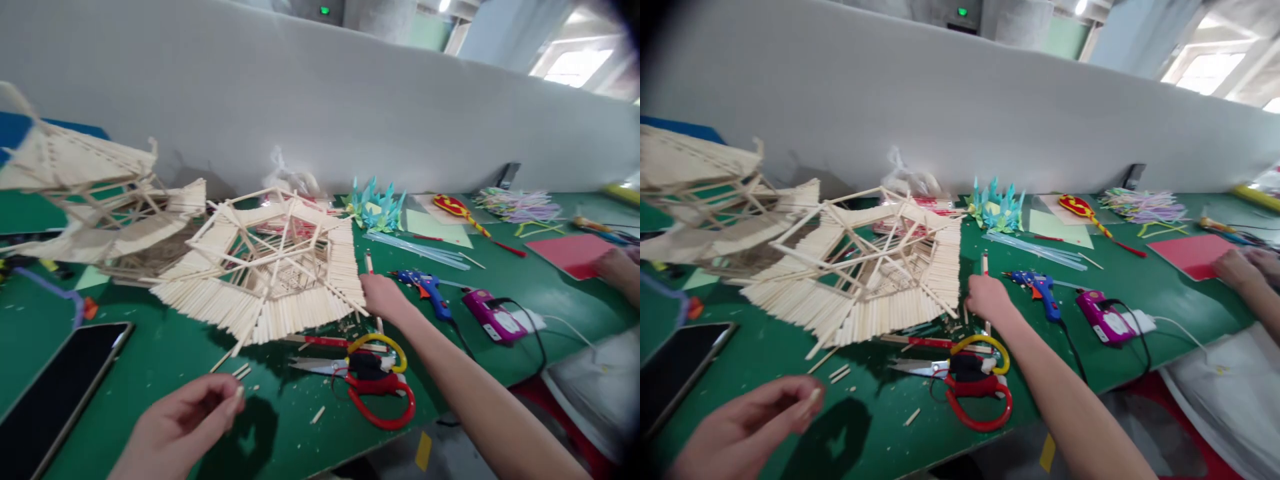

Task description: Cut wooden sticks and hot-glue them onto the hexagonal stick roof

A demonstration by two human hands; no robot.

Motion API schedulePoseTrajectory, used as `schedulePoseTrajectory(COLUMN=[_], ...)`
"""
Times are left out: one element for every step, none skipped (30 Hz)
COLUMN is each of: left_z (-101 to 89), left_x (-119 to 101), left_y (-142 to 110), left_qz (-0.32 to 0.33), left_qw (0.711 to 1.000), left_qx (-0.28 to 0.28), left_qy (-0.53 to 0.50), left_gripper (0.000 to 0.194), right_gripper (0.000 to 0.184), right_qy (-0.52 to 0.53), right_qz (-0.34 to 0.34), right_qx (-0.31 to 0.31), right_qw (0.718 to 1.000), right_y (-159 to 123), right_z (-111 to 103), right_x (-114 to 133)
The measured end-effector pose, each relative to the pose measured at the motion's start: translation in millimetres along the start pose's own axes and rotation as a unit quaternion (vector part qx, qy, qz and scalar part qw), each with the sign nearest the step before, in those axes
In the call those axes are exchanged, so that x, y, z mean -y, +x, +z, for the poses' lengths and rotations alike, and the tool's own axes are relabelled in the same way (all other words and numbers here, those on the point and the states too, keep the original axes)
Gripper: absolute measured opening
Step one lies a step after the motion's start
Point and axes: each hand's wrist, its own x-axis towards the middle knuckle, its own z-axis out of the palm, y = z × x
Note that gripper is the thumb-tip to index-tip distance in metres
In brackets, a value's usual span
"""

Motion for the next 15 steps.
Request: schedulePoseTrajectory(left_z=[5.6,11.4,17.1,22.3,26.9,30.6,33.4,35.5,36.9,38.0,38.7,39.3,39.8,40.1,40.2], left_x=[-2.6,-4.6,-6.0,-7.0,-7.6,-7.9,-8.1,-8.2,-8.3,-8.4,-8.5,-8.7,-8.9,-9.0,-9.2], left_y=[-3.3,-6.5,-9.2,-11.4,-13.0,-14.0,-14.5,-14.5,-14.0,-13.1,-11.8,-10.4,-9.0,-7.7,-6.6], left_qz=[-0.057,-0.101,-0.144,-0.18,-0.205,-0.214,-0.219,-0.22,-0.218,-0.217,-0.217,-0.219,-0.22,-0.22,-0.219], left_qw=[0.993,0.978,0.96,0.939,0.921,0.906,0.893,0.884,0.876,0.87,0.865,0.862,0.859,0.858,0.858], left_qx=[0.041,0.078,0.096,0.11,0.119,0.12,0.121,0.119,0.116,0.111,0.105,0.1,0.097,0.094,0.093], left_qy=[-0.091,-0.166,-0.222,-0.271,-0.31,-0.345,-0.373,-0.395,-0.413,-0.428,-0.439,-0.447,-0.452,-0.455,-0.456], left_gripper=[0.019,0.02,0.021,0.022,0.023,0.024,0.023,0.023,0.022,0.021,0.02,0.019,0.018,0.017,0.016], right_gripper=[0.027,0.025,0.023,0.018,0.014,0.013,0.015,0.016,0.017,0.016,0.017,0.016,0.016,0.016,0.016], right_qy=[0.027,0.058,0.093,0.13,0.167,0.204,0.238,0.269,0.297,0.322,0.341,0.369,0.443,0.494,0.522], right_qz=[0.004,0.004,0.004,0.001,-0.002,-0.008,-0.012,-0.017,-0.024,-0.032,-0.038,-0.045,-0.049,-0.055,-0.063], right_qx=[-0.011,-0.021,-0.033,-0.039,-0.041,-0.036,-0.027,-0.011,0.004,0.021,0.035,0.058,0.105,0.127,0.145], right_qw=[1.0,0.998,0.995,0.991,0.985,0.978,0.971,0.963,0.955,0.946,0.939,0.927,0.889,0.859,0.838], right_y=[-4.0,-8.9,-14.6,-21.3,-29.1,-38.0,-47.8,-58.1,-68.2,-77.5,-85.4,-91.4,-95.4,-97.4,-97.7], right_z=[-0.2,-0.1,0.5,1.7,3.4,5.5,8.0,10.9,14.2,17.8,21.7,25.8,30.2,34.5,38.8], right_x=[-2.4,-5.0,-7.3,-8.8,-9.0,-7.4,-3.5,2.8,11.5,22.2,34.3,47.2,59.9,71.9,82.4])
